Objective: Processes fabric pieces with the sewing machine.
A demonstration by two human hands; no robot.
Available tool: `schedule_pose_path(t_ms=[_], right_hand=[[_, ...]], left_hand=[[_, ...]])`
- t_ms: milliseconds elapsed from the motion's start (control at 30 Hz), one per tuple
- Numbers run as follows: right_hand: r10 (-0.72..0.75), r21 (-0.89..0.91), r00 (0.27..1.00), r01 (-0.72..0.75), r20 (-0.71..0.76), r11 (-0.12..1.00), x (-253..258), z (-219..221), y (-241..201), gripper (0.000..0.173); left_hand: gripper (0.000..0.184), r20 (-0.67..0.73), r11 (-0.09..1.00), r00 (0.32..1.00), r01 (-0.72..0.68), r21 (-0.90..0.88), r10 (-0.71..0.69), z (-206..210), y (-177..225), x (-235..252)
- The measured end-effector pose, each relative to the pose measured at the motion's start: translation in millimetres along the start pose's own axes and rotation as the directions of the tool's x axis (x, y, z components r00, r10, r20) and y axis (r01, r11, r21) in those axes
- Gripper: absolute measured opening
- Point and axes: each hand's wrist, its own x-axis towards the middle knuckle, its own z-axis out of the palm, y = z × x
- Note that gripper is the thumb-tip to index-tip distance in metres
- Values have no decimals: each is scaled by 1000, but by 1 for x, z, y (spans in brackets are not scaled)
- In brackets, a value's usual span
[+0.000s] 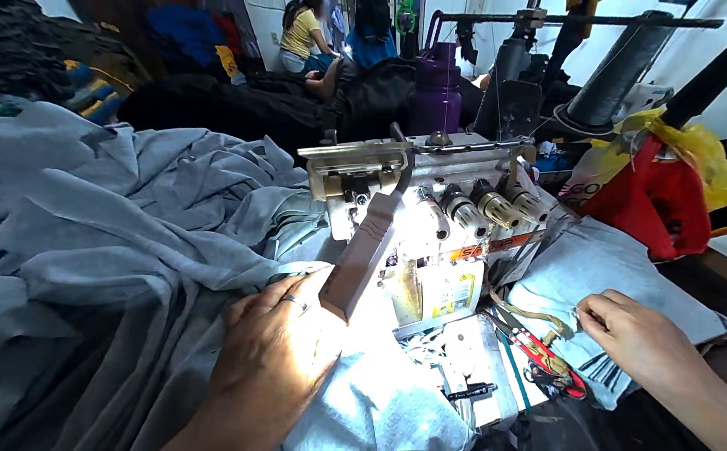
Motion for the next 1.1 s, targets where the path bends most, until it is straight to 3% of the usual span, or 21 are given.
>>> schedule_pose_path(t_ms=[100,233,367,600,767,833,900,1000,1100], right_hand=[[66,59,996,-69,62,996,6,-2,6,4],[21,421,893,-232,449,877,11,-28,12,12],[66,261,974,-123,216,958,7,-20,13,3],[113,364,913,-267,392,892,12,-26,1,6],[61,301,960,-145,273,942,11,-13,-1,2],[50,319,964,-135,261,938,9,-9,-1,2],[43,324,970,-121,237,938,7,-7,-1,4],[21,301,982,-78,189,950,4,-3,-2,8],[34,270,969,-101,243,958,4,-9,-5,7]], left_hand=[[37,1,1000,1000,-3,-2,3,-1,0,0],[38,-5,1000,1000,-15,11,15,-1,2,2],[31,13,1000,1000,-12,-9,13,1,0,1],[37,12,1000,1000,-3,-9,3,-3,3,1],[34,-17,999,999,33,17,-33,-19,23,-9],[23,-51,998,999,-12,-61,9,-25,44,-20],[16,-54,960,992,-121,-253,111,-23,76,-24],[22,-22,814,971,-210,-541,236,-5,133,-17],[31,52,697,952,-183,-693,302,26,176,6]])
